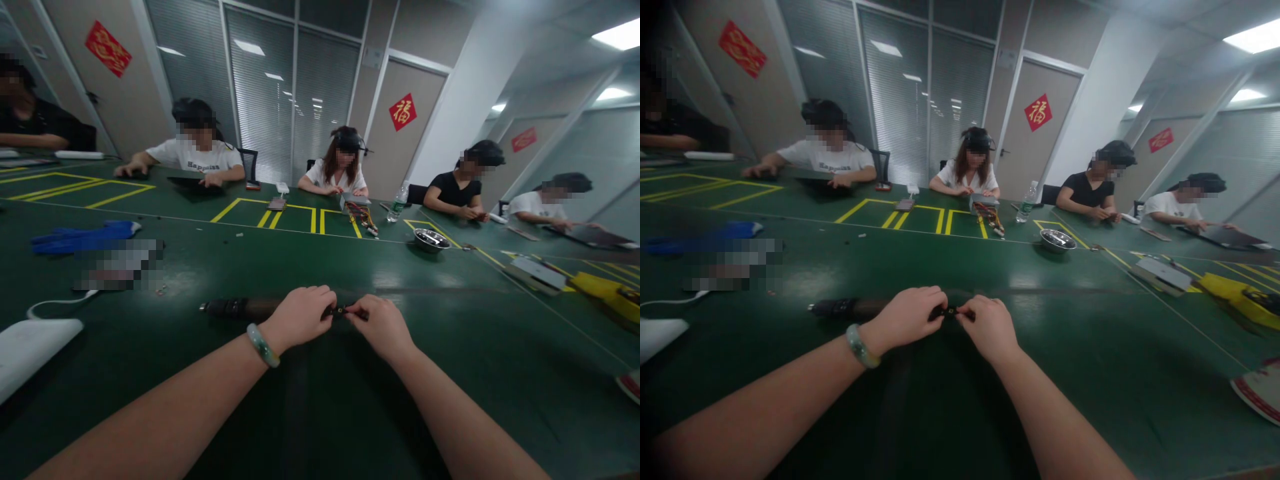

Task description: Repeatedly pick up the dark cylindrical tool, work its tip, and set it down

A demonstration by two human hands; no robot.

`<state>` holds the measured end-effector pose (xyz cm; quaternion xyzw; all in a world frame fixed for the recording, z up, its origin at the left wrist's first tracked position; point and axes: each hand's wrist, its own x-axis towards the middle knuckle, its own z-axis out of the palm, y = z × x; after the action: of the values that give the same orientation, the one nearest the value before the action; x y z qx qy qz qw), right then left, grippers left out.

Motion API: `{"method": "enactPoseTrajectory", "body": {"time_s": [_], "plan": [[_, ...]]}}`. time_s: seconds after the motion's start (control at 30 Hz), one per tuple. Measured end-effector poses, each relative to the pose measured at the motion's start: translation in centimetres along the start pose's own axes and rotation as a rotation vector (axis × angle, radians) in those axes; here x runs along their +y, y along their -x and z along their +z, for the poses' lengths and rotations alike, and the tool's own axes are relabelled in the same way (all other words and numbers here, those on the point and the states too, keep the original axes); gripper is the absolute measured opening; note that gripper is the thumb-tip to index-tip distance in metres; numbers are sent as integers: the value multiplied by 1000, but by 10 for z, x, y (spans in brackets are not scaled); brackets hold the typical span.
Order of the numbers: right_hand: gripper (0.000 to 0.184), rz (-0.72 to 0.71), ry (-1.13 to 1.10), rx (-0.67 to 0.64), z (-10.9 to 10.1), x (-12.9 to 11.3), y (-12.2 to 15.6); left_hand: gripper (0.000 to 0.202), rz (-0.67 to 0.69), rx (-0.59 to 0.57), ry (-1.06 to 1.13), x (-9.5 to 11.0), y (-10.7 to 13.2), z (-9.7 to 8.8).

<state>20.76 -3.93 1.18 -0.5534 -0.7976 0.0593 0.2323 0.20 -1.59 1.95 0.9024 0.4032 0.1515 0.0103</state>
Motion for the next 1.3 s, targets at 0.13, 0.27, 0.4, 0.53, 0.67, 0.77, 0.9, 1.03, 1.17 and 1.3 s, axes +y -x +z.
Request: {"method": "enactPoseTrajectory", "body": {"time_s": [0.13, 0.27, 0.4, 0.53, 0.67, 0.77, 0.9, 1.03, 1.17, 1.3], "plan": [[7, -17, 21, -18, 2, 1, -2, 8, -15, 21, 54, 0, -1, 3], [5, -43, 15, 0, 6, 1, -2, 12, -46, 7, 58, -1, -2, 5], [4, -82, 2, 13, 9, 4, -2, 13, -46, -15, 49, -2, -2, 5], [3, -76, 1, 29, 13, 7, -2, 13, -13, -8, 43, -4, -3, 6], [2, -74, -43, 53, 17, 9, -1, 12, 10, 14, 33, -5, -2, 7], [1, -72, -99, 60, 20, 11, -1, 12, 22, 18, 29, -5, -1, 6], [1, -79, -143, 40, 23, 11, -2, 11, 40, 21, 12, -6, -1, 7], [2, -111, -109, 52, 24, 10, -3, 11, 54, 36, 4, -7, -1, 10], [3, -193, -5, 81, 25, 11, -6, 9, 57, 46, -4, -7, -2, 12], [4, -256, 98, 94, 26, 13, -9, 8, 30, 42, 0, -5, -1, 10]]}}
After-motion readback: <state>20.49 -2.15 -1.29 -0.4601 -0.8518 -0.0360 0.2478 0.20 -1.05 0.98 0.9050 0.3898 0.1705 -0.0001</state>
